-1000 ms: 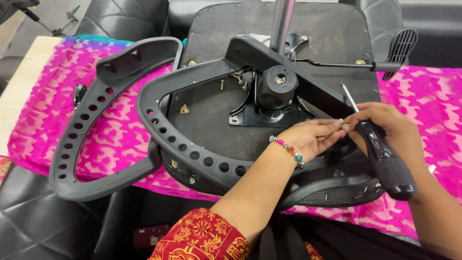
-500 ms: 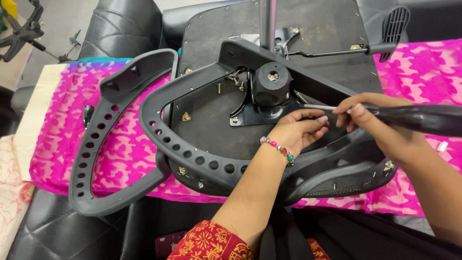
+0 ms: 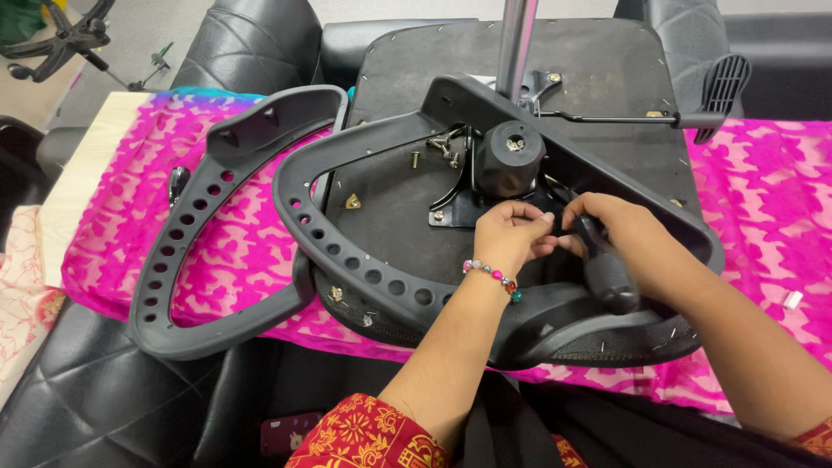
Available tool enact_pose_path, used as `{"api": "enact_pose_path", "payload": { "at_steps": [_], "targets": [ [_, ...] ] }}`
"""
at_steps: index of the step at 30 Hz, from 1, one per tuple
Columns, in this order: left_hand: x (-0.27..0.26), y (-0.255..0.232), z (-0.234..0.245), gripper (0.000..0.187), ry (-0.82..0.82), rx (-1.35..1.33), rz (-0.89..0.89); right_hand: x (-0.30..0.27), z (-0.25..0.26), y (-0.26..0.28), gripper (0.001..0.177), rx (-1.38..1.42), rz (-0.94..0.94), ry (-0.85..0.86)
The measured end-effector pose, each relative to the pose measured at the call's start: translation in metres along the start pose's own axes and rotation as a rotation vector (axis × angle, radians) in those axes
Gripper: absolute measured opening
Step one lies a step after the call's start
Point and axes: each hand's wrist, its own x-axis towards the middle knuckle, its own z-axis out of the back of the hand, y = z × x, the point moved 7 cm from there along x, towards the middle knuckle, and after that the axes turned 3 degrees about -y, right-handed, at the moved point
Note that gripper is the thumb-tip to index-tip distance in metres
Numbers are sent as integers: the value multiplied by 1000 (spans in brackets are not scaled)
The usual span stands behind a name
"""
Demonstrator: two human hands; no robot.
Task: The person uses a screwdriver to tighten screws on the underside of an office chair base. They repeatedly insert and turn the screwdriver to secure the base components while the chair remains upside down on a patterned cloth.
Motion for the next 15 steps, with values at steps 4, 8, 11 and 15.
{"api": "enact_pose_path", "payload": {
  "at_steps": [4,8,11,15],
  "targets": [
    [-12,-24,13,13,-47,295,-127,7,-9,-1,30,-73,-90,3],
    [-32,-56,18,11,-114,659,-347,10,-13,-3,41,-336,-148,14],
    [-41,-68,20,11,-130,769,-432,12,-17,-8,44,-460,-197,33],
    [-41,-77,17,10,-98,729,-448,18,-17,-12,44,-585,-191,66]
  ]
}}
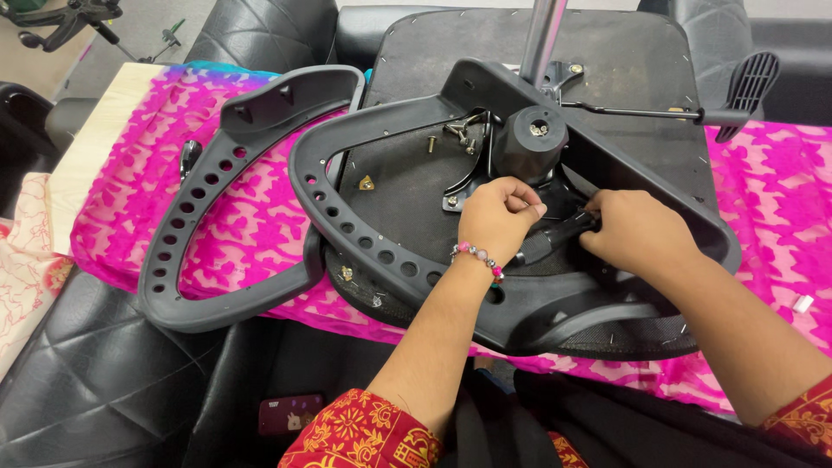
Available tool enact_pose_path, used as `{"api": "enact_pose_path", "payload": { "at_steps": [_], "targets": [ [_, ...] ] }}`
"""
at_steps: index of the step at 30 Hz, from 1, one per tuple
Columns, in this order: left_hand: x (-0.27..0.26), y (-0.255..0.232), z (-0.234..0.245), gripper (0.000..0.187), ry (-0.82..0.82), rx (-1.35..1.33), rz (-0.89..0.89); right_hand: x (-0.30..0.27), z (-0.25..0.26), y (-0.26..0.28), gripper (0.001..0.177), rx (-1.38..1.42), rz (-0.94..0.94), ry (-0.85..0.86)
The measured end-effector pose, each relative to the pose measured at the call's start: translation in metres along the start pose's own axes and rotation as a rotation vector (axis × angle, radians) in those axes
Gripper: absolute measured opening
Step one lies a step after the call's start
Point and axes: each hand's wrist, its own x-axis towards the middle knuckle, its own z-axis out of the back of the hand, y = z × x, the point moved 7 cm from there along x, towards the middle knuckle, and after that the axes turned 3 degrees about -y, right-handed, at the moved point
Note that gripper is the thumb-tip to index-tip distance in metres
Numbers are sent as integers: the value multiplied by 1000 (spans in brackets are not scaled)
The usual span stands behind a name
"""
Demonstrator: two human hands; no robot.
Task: The person uses a screwdriver to tighten screws on the underside of an office chair base. They repeatedly insert and turn the screwdriver to secure the base components while the chair remains upside down on a patterned cloth.
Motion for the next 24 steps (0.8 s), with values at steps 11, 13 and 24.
{"api": "enact_pose_path", "payload": {
  "at_steps": [11,13,24],
  "targets": [
    [-15,-54,-5,10,-60,245,-218,6,-9,2,43,73,-28,-15],
    [-17,-62,-11,9,-31,214,-258,6,-8,0,41,124,-51,-50],
    [-2,-39,-50,18,50,-29,-82,-25,30,-21,28,749,104,-355]
  ]
}}
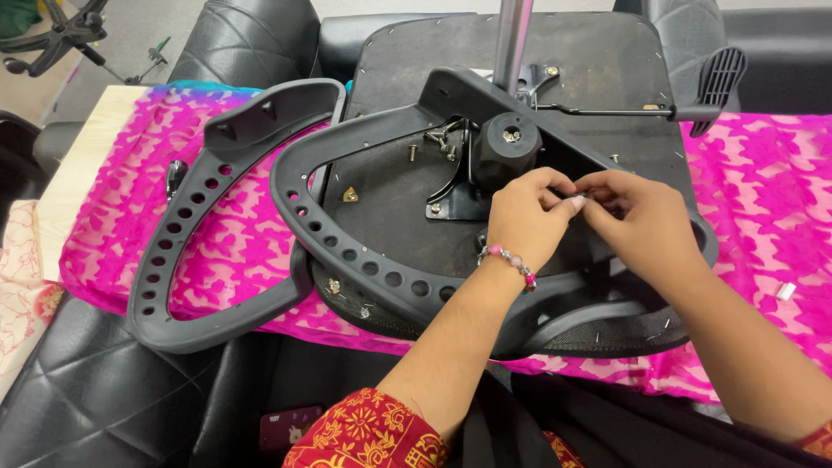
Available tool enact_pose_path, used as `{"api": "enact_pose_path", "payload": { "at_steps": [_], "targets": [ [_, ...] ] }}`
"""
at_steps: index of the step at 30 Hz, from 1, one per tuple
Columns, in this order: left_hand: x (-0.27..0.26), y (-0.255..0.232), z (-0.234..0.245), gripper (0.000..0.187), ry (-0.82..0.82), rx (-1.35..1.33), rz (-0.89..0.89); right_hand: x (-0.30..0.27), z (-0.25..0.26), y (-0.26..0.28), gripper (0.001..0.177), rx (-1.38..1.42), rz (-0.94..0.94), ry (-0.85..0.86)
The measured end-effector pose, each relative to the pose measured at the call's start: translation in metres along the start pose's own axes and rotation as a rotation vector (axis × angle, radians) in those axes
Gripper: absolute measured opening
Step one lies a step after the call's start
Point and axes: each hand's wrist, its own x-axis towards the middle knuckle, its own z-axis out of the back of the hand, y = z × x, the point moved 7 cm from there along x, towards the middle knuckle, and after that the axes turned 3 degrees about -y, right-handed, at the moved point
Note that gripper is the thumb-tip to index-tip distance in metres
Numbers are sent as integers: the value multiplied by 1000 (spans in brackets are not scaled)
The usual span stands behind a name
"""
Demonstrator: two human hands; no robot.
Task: The person uses a screwdriver to tighten screws on the underside of an office chair base. They repeatedly insert and turn the screwdriver to secure the base components while the chair remains upside down on a patterned cloth.
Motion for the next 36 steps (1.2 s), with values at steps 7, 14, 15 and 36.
{"api": "enact_pose_path", "payload": {
  "at_steps": [7,14,15,36],
  "targets": [
    [16,44,-53,15,164,-679,424,-17,21,-10,24,325,-71,-19],
    [18,37,-71,11,88,-558,490,-18,43,-7,16,78,-28,-132],
    [17,35,-72,11,75,-525,487,-19,45,-6,16,26,-16,-147],
    [16,24,-139,31,485,452,235,-30,81,-88,17,-200,-241,17]
  ]
}}
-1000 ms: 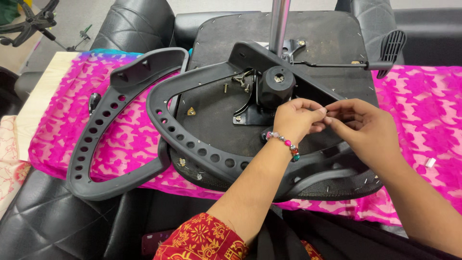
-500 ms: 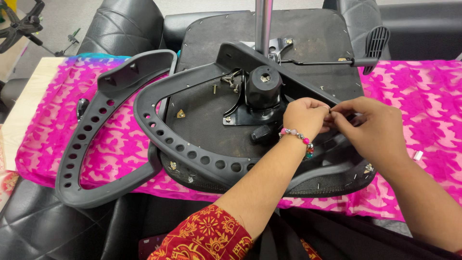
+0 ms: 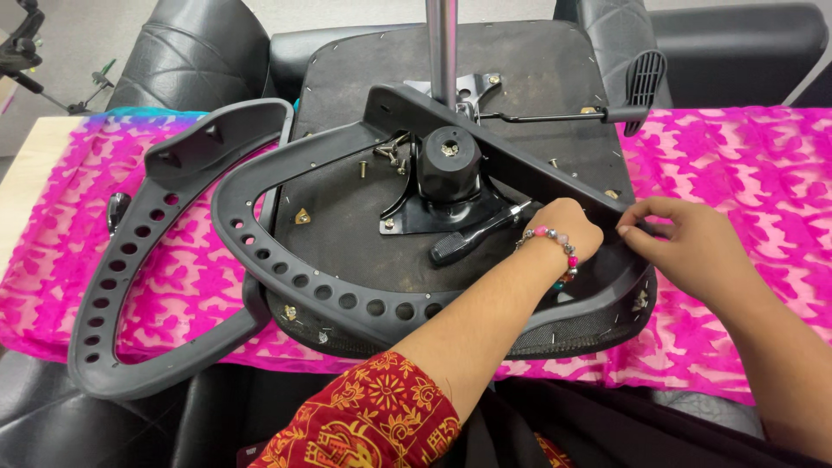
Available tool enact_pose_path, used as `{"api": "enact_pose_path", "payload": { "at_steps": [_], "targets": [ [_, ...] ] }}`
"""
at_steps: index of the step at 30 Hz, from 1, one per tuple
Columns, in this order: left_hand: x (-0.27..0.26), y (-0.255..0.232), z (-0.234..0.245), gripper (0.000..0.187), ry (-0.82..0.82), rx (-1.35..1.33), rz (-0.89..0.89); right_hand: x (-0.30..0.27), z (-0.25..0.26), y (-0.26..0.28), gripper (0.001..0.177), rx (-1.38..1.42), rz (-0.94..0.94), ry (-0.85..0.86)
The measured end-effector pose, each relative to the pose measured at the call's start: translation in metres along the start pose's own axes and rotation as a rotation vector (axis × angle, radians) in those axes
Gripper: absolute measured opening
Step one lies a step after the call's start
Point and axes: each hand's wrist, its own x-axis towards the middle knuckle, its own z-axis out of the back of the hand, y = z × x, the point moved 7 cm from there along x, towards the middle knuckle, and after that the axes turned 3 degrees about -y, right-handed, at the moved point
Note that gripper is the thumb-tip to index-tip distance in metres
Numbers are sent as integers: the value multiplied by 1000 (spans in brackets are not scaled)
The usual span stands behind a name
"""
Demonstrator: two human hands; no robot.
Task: The person uses a screwdriver to tighten screws on the underside of an office chair base. They repeatedly insert and turn the screwdriver to secure the base components while the chair remains upside down on a patterned cloth.
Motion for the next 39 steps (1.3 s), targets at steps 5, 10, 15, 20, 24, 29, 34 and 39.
{"api": "enact_pose_path", "payload": {
  "at_steps": [5,10,15,20,24,29,34,39],
  "targets": [
    [15,9,-14,35,29,-44,40,-1,4,13,19,-159,8,-50],
    [40,20,-38,46,136,27,-39,-4,11,27,20,-222,41,-54],
    [49,14,-60,50,255,548,-366,-8,14,54,22,-214,253,-62],
    [45,27,-44,51,216,12,-117,-15,21,90,15,-686,650,-214],
    [31,36,-33,42,156,-288,119,-2,2,84,16,-692,410,207],
    [24,30,-27,31,87,-310,99,7,-13,89,20,-933,375,468],
    [24,34,-33,30,87,-463,74,12,-20,105,22,-998,560,542],
    [30,34,-37,32,115,-585,-112,12,-23,110,21,-1057,853,543]
  ]
}}
